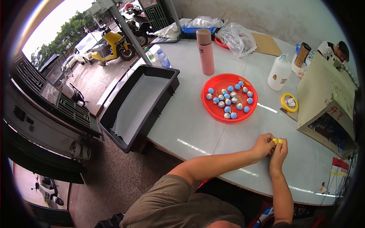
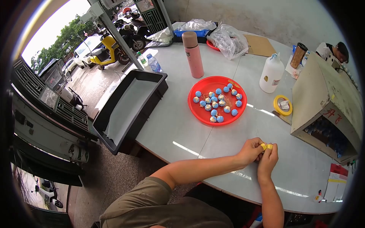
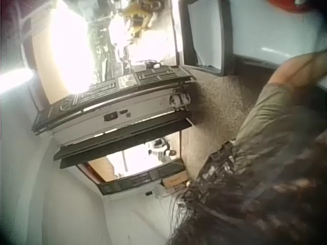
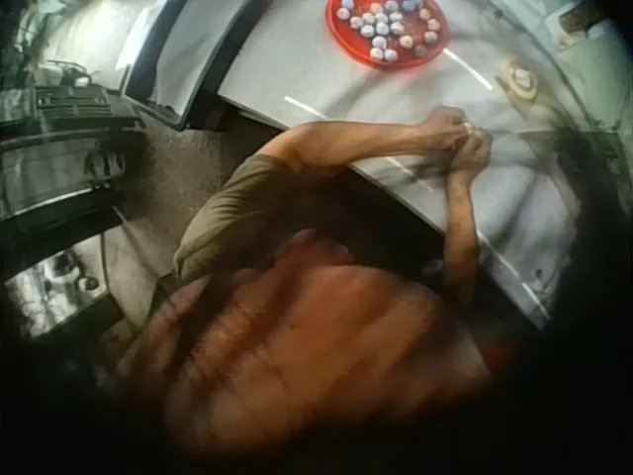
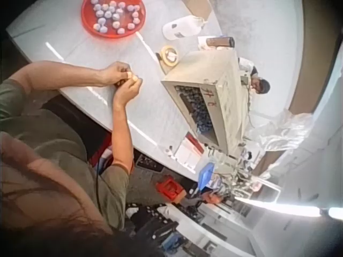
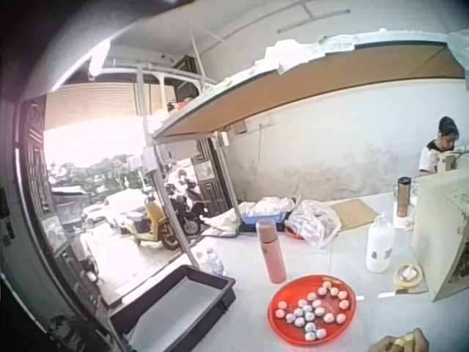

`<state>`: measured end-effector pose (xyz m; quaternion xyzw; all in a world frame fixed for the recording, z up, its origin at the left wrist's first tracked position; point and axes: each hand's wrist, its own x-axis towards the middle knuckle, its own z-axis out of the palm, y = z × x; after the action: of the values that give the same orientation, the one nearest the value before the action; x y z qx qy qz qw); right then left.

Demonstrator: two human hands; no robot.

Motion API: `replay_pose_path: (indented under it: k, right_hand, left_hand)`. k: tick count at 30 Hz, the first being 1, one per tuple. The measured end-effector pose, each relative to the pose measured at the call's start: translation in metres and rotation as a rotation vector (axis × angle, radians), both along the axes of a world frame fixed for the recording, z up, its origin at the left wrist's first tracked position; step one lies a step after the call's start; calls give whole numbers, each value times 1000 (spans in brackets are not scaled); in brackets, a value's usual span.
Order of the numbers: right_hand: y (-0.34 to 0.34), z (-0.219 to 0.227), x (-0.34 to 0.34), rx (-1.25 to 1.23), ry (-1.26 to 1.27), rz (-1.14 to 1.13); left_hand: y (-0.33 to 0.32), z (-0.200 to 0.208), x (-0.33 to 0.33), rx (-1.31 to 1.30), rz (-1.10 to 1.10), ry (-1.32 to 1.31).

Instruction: The person assembles small figurines by taking parts from a compartment, applying glue from a small bottle, and joining the pieces together by hand.

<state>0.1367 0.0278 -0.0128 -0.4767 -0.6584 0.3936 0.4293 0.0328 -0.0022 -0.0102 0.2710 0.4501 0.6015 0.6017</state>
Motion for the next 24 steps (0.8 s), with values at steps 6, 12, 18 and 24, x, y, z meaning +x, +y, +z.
replay_pose_path:
  k: [6,12,18,24]
  right_hand:
    - [-1,0,-2,-1,32,-4]
    - [3,0,8,0,51,-7]
    - [-1,12,-2,-54,250,83]
    - [5,15,11,-235,412,111]
  left_hand:
    - [-1,2,-2,-6,-14,0]
    - [1,3,1,33,-64,-8]
    - [2,7,-18,29,177,49]
    - [2,10,-19,49,46,-117]
